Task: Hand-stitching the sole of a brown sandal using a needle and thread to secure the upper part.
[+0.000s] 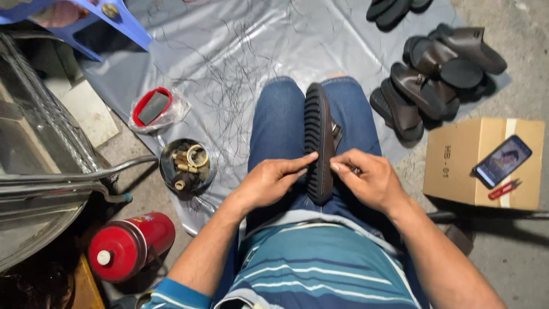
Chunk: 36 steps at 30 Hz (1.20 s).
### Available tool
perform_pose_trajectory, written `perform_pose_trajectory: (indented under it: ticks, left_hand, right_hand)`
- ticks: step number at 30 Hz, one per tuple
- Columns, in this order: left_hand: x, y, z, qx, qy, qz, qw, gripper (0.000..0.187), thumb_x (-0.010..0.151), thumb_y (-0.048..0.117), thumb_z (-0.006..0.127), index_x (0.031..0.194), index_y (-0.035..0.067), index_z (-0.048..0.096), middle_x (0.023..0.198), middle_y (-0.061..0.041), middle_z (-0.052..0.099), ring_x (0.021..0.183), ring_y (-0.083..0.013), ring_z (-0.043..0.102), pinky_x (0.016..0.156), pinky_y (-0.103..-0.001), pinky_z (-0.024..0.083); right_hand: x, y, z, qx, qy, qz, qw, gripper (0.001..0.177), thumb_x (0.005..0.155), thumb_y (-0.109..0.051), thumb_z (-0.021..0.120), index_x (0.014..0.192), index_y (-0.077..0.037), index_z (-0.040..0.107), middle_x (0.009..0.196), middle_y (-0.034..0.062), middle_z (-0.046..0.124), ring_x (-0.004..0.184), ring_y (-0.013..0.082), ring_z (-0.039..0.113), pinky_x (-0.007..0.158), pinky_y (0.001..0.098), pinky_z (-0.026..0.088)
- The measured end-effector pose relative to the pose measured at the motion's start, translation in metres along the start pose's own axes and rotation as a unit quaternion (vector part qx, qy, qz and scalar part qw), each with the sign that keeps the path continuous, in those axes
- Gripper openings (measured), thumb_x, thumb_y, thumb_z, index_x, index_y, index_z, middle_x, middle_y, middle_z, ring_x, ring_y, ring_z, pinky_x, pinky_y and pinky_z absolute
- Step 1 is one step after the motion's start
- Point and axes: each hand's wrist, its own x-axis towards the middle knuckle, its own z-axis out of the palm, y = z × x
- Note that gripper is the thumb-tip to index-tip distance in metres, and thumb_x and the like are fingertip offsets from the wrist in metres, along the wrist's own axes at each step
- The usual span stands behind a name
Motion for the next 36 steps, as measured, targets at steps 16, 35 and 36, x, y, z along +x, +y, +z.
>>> perform_pose_trajectory:
  ticks: [16, 35, 36]
  left_hand:
    - [-0.003, -0.026, 0.029, 0.121, 0.21, 0.192, 0.951, 0.029, 0.082, 0.023, 0.065, 0.107, 0.009, 0.059, 0.12, -0.019, 0.052, 0.117, -0.0372, 0.048, 0.106, -0.044, 0.029]
    - [-0.007, -0.024, 0.076, 0.108, 0.329, 0.096, 0.933, 0.022, 0.08, 0.023, 0.069, 0.102, 0.019, 0.068, 0.094, 0.0, 0.065, 0.076, -0.0212, 0.067, 0.057, -0.031, 0.056]
    - [-0.006, -0.026, 0.078, 0.13, 0.333, 0.108, 0.928, 0.023, 0.08, 0.022, 0.069, 0.103, 0.02, 0.068, 0.095, 0.0, 0.065, 0.077, -0.0207, 0.067, 0.058, -0.03, 0.056]
  right_hand:
    - [0.025, -0.009, -0.043, -0.264, -0.204, -0.128, 0.934, 0.025, 0.079, -0.021, 0.06, 0.103, -0.024, 0.066, 0.087, -0.001, 0.062, 0.077, 0.0225, 0.062, 0.069, 0.0357, 0.051]
    - [0.015, -0.02, -0.03, -0.412, -0.189, -0.104, 0.885, 0.033, 0.077, -0.023, 0.054, 0.105, -0.035, 0.064, 0.08, -0.0053, 0.055, 0.068, 0.0159, 0.058, 0.06, 0.0289, 0.052]
    - [0.013, -0.028, -0.027, -0.445, -0.178, -0.096, 0.872, 0.033, 0.076, -0.024, 0.054, 0.106, -0.034, 0.063, 0.08, -0.0056, 0.053, 0.066, 0.0149, 0.056, 0.056, 0.0272, 0.052]
